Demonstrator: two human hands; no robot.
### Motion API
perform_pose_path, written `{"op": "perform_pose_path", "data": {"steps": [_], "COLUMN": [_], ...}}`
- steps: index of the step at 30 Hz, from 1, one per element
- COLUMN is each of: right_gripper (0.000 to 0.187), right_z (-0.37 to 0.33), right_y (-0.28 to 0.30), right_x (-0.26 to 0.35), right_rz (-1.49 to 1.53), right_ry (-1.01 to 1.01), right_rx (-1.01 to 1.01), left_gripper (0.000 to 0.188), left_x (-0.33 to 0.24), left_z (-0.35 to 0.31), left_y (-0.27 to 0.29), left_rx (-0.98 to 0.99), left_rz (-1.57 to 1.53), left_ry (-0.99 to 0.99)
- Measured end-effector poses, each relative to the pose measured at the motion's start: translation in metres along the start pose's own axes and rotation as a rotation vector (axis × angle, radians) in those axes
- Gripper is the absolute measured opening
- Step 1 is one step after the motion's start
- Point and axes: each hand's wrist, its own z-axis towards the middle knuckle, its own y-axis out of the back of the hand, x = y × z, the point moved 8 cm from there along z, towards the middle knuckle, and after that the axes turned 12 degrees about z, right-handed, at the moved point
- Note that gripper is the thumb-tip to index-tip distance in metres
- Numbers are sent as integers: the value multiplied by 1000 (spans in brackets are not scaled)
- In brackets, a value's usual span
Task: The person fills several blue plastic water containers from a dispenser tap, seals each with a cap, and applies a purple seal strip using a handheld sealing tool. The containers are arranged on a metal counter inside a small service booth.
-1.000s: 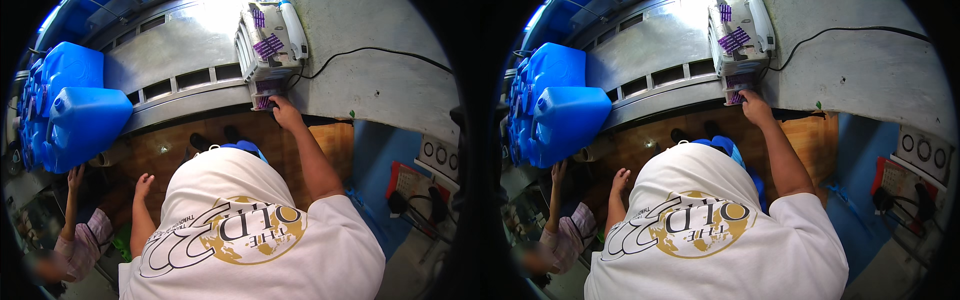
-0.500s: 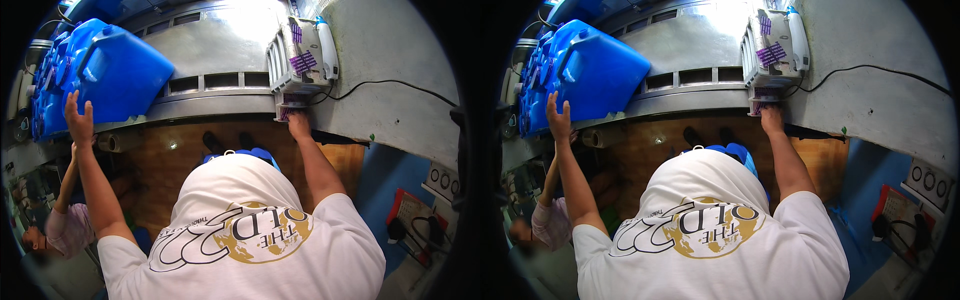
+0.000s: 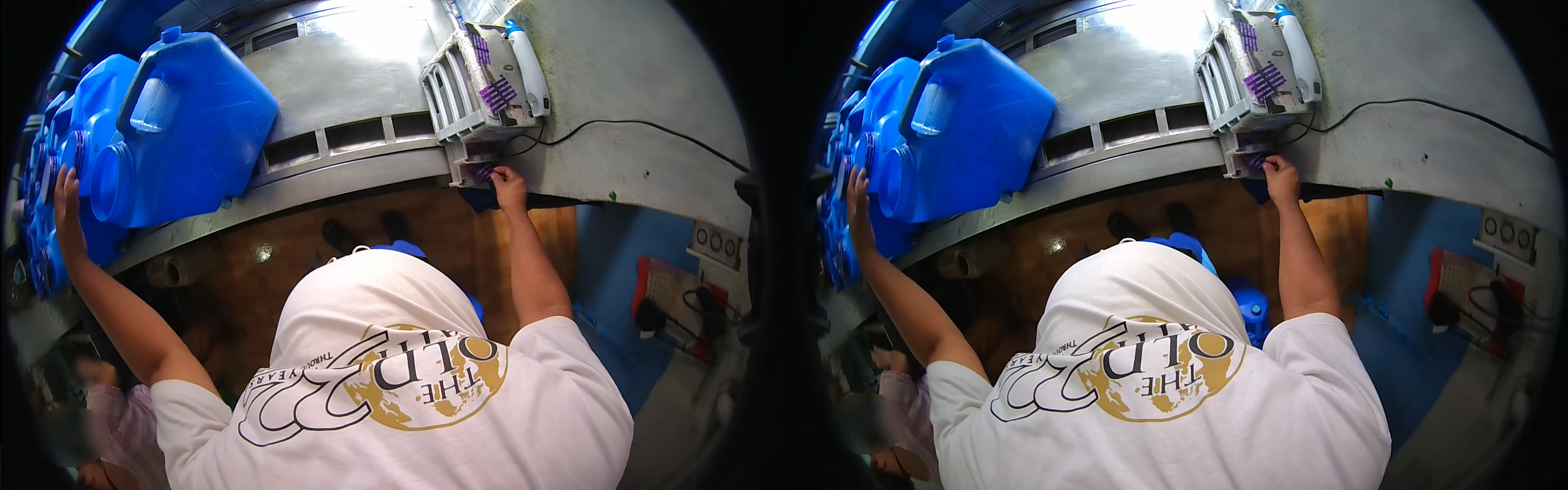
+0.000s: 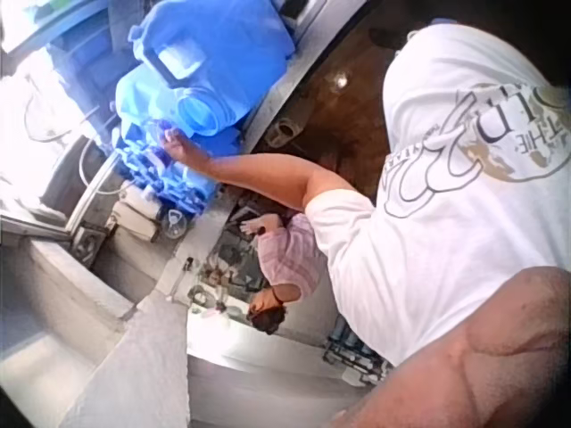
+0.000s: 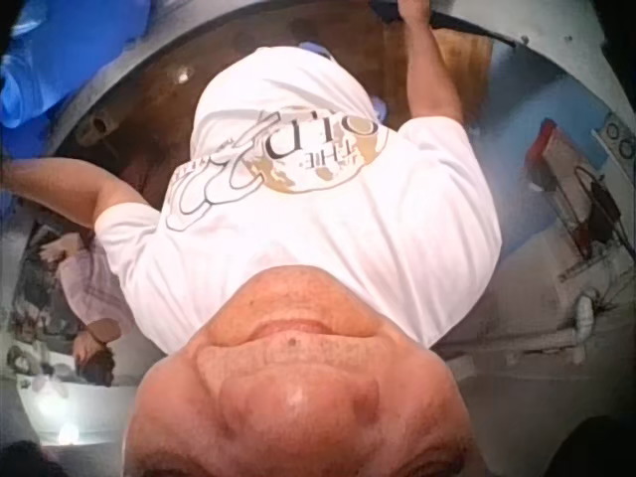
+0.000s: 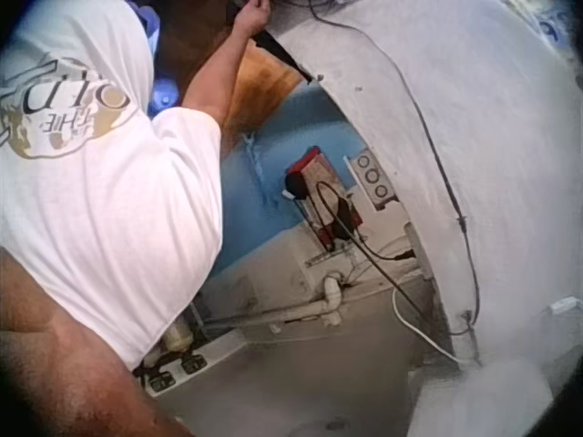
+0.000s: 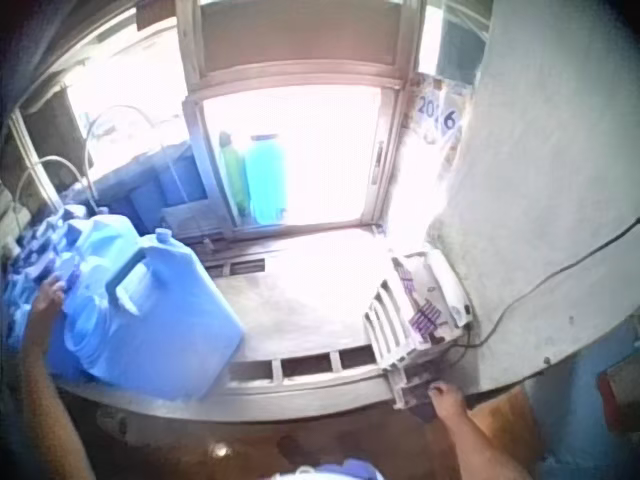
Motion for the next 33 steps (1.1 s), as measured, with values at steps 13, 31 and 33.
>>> {"op": "perform_pose_path", "data": {"steps": [13,31,33], "right_gripper": [12,12,12], "right_z": [-19,-70,-68], "right_y": [-1,-57,-53], "right_x": [41,44,48], "right_rz": [-18,-494,-448], "right_ry": [124,735,787], "right_rx": [-235,582,528], "left_gripper": [107,140,140], "left_x": [-22,-79,-92], "left_z": [-81,-103,-99], "left_y": [-44,-82,-87], "left_rx": [-198,-499,-490], "left_rz": [-157,-116,-30], "left_ry": [-27,238,272]}}
